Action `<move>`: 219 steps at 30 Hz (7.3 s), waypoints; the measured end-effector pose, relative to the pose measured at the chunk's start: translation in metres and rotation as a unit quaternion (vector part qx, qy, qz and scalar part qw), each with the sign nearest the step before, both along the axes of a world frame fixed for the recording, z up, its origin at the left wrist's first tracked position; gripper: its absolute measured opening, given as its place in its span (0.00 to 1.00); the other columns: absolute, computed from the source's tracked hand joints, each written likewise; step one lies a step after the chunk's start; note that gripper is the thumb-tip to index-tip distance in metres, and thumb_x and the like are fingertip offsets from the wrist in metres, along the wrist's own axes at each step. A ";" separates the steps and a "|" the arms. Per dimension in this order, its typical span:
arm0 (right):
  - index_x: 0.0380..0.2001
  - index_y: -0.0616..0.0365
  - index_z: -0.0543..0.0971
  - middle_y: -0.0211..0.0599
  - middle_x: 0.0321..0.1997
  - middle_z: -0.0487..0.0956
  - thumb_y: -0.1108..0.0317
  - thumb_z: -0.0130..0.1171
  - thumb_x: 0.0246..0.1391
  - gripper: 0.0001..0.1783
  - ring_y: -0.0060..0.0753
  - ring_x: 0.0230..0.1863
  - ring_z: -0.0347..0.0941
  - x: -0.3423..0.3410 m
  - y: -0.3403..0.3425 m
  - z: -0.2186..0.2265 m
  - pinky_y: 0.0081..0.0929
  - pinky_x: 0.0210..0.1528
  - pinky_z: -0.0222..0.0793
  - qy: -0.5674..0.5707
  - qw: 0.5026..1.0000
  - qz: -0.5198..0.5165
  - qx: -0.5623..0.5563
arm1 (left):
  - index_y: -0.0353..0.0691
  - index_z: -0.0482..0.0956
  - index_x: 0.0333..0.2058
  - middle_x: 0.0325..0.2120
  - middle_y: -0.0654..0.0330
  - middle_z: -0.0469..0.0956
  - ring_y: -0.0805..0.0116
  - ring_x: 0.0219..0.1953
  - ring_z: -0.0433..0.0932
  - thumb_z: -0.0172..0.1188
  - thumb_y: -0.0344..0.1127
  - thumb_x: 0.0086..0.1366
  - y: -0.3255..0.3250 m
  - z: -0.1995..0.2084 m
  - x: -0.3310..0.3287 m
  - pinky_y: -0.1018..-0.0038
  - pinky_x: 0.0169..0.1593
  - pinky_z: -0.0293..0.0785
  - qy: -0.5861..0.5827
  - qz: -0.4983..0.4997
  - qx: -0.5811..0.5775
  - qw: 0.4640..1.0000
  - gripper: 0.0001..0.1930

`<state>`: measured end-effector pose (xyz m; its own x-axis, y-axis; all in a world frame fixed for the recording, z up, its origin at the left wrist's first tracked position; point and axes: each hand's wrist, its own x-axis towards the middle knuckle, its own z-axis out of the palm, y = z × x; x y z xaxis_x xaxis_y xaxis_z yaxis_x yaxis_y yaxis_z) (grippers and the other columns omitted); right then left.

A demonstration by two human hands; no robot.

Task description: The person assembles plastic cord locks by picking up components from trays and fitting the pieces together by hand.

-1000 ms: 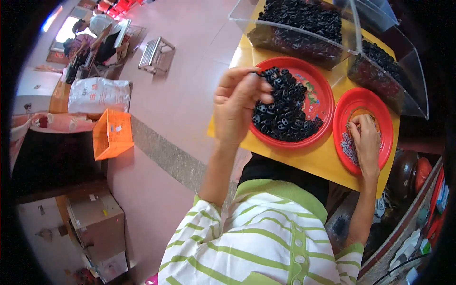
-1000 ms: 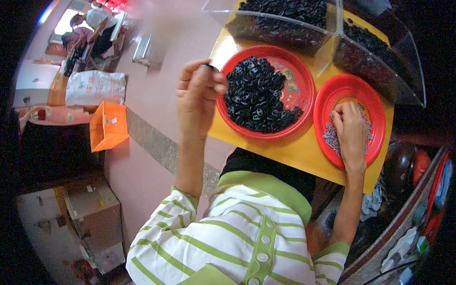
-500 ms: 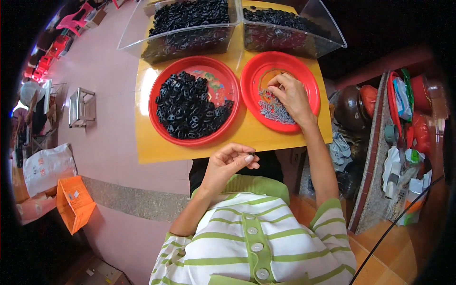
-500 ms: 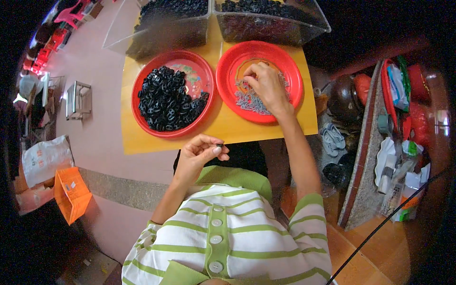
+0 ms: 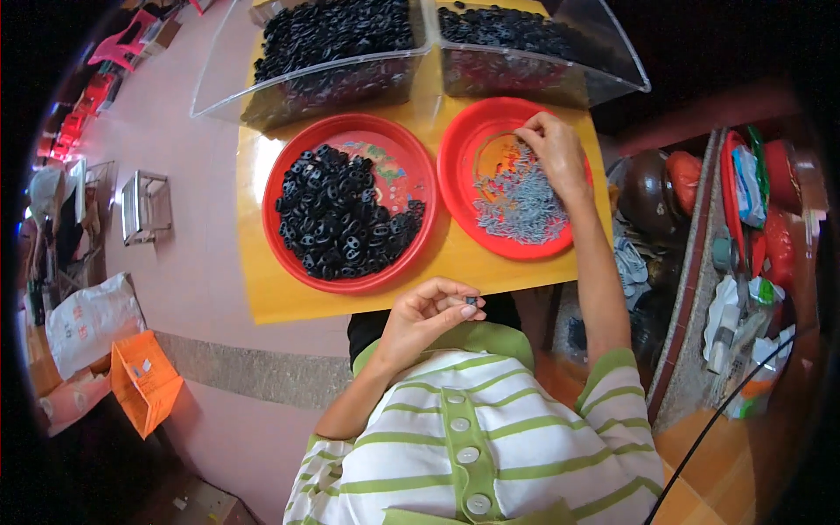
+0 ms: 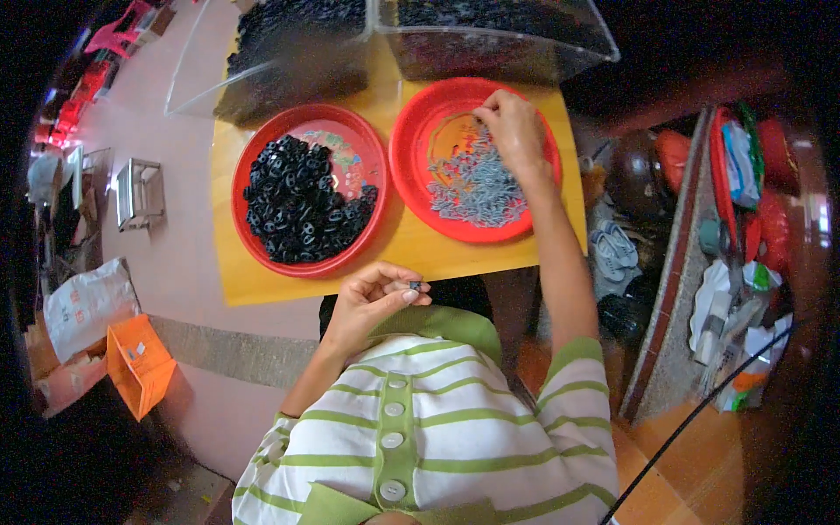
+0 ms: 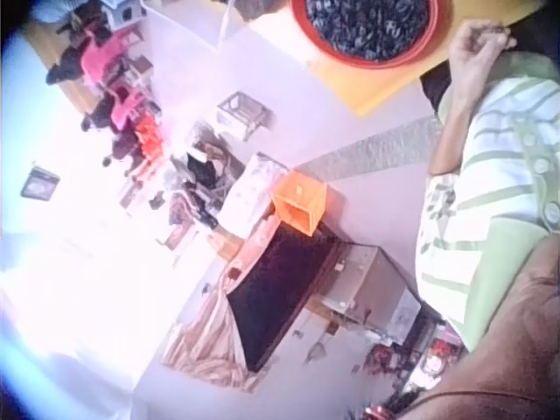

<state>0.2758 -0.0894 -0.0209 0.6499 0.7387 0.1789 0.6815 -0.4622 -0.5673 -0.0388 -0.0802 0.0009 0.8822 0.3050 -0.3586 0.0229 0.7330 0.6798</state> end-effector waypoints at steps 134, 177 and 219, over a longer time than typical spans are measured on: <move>0.35 0.65 0.76 0.35 0.32 0.78 0.79 0.57 0.52 0.06 0.20 0.32 0.75 -0.195 -0.041 0.032 0.17 0.34 0.72 0.433 0.870 0.096 0.216 | 0.31 0.75 0.37 0.30 0.56 0.78 0.73 0.30 0.78 0.55 0.30 0.63 0.033 0.001 -0.005 0.80 0.36 0.75 0.023 0.165 -0.011 0.986 0.08; 0.32 0.63 0.76 0.33 0.34 0.79 0.76 0.59 0.49 0.06 0.22 0.30 0.75 -0.168 0.044 0.046 0.19 0.31 0.71 0.295 0.932 0.208 0.044 | 0.32 0.76 0.37 0.28 0.58 0.78 0.74 0.28 0.77 0.54 0.27 0.62 0.047 -0.006 -0.028 0.79 0.36 0.74 -0.021 0.220 0.025 0.975 0.06; 0.41 0.64 0.75 0.35 0.31 0.79 0.73 0.56 0.54 0.11 0.20 0.31 0.76 -0.144 0.002 0.045 0.14 0.30 0.73 0.651 0.729 0.123 0.172 | 0.33 0.76 0.36 0.27 0.59 0.78 0.76 0.27 0.77 0.54 0.30 0.63 0.066 0.014 0.015 0.82 0.32 0.71 0.023 0.249 0.103 0.963 0.07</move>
<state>0.1322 -0.0872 0.0237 0.2896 0.9183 -0.2701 -0.4997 -0.0957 -0.8609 -0.0238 -0.0143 0.0145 0.5932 0.7546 -0.2807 -0.2620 0.5106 0.8190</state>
